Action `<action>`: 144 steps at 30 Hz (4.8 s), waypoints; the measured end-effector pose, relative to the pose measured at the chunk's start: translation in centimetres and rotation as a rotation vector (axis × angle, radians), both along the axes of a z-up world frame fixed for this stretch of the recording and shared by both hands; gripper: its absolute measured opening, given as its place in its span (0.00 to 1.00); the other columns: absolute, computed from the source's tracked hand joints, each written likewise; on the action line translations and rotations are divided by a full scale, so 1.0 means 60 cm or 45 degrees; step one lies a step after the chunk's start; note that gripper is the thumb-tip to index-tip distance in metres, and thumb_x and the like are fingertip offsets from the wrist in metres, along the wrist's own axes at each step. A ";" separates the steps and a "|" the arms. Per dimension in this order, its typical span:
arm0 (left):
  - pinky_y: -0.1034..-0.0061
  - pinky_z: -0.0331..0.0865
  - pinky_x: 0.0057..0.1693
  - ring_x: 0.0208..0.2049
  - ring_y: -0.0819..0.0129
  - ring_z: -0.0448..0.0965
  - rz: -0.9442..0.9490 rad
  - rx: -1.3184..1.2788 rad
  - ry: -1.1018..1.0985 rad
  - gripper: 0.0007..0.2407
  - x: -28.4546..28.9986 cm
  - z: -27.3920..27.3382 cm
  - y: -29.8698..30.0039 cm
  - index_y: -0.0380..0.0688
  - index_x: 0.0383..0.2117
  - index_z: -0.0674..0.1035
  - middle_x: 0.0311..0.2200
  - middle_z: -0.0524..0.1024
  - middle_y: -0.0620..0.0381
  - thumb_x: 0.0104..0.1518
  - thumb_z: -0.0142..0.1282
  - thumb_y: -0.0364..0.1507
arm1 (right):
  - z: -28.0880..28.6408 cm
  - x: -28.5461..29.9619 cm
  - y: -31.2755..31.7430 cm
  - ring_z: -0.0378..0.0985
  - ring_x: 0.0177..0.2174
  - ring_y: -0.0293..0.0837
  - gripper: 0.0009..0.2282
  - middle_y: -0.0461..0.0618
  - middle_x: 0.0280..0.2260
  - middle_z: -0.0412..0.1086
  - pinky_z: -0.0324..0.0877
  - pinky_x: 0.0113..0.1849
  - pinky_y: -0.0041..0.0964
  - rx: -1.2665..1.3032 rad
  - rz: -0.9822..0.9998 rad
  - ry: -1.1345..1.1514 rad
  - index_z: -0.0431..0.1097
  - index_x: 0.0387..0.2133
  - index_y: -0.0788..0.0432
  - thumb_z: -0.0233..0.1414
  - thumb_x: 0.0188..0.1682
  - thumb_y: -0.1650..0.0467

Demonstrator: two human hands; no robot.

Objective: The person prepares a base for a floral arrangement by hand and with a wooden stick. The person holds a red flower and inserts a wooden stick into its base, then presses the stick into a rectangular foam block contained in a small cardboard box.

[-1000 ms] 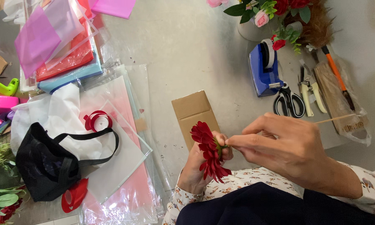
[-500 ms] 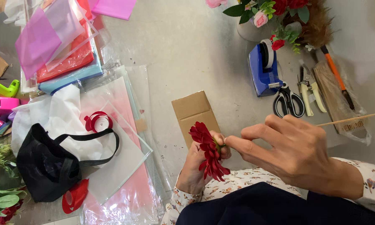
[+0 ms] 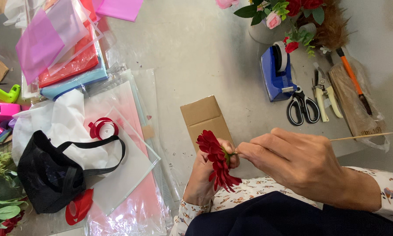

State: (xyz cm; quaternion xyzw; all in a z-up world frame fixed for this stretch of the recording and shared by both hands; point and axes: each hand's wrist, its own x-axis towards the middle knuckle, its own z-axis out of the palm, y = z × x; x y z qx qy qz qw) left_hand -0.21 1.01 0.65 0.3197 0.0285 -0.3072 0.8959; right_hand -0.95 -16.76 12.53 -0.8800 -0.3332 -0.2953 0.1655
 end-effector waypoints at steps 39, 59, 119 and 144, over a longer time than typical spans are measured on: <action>0.86 0.64 0.40 0.29 0.80 0.71 0.018 -0.055 0.068 0.13 0.013 -0.011 -0.004 0.41 0.37 0.71 0.27 0.71 0.58 0.55 0.51 0.38 | -0.019 0.016 -0.032 0.65 0.25 0.44 0.07 0.49 0.29 0.65 0.64 0.25 0.35 -0.173 0.187 0.166 0.65 0.37 0.66 0.41 0.49 0.79; 0.76 0.61 0.44 0.32 0.70 0.68 0.226 -1.229 0.129 0.06 0.081 -0.164 0.152 0.48 0.35 0.73 0.31 0.68 0.60 0.61 0.41 0.30 | 0.013 -0.004 -0.137 0.76 0.34 0.21 0.10 0.25 0.34 0.77 0.66 0.41 0.17 0.394 -0.479 1.065 0.76 0.32 0.45 0.53 0.38 0.72; 0.83 0.56 0.35 0.27 0.75 0.62 0.170 0.137 -0.457 0.10 0.022 0.037 -0.040 0.42 0.27 0.71 0.29 0.62 0.58 0.55 0.47 0.36 | -0.021 -0.006 -0.027 0.76 0.28 0.32 0.04 0.43 0.27 0.75 0.69 0.32 0.21 0.973 -0.171 1.068 0.73 0.28 0.57 0.53 0.41 0.72; 0.87 0.66 0.31 0.21 0.80 0.74 0.305 1.420 -1.389 0.07 0.004 0.061 -0.040 0.48 0.33 0.77 0.30 0.79 0.66 0.50 0.58 0.30 | -0.063 -0.018 -0.005 0.69 0.29 0.36 0.03 0.43 0.28 0.71 0.66 0.35 0.26 0.949 -0.128 0.704 0.73 0.28 0.56 0.53 0.43 0.71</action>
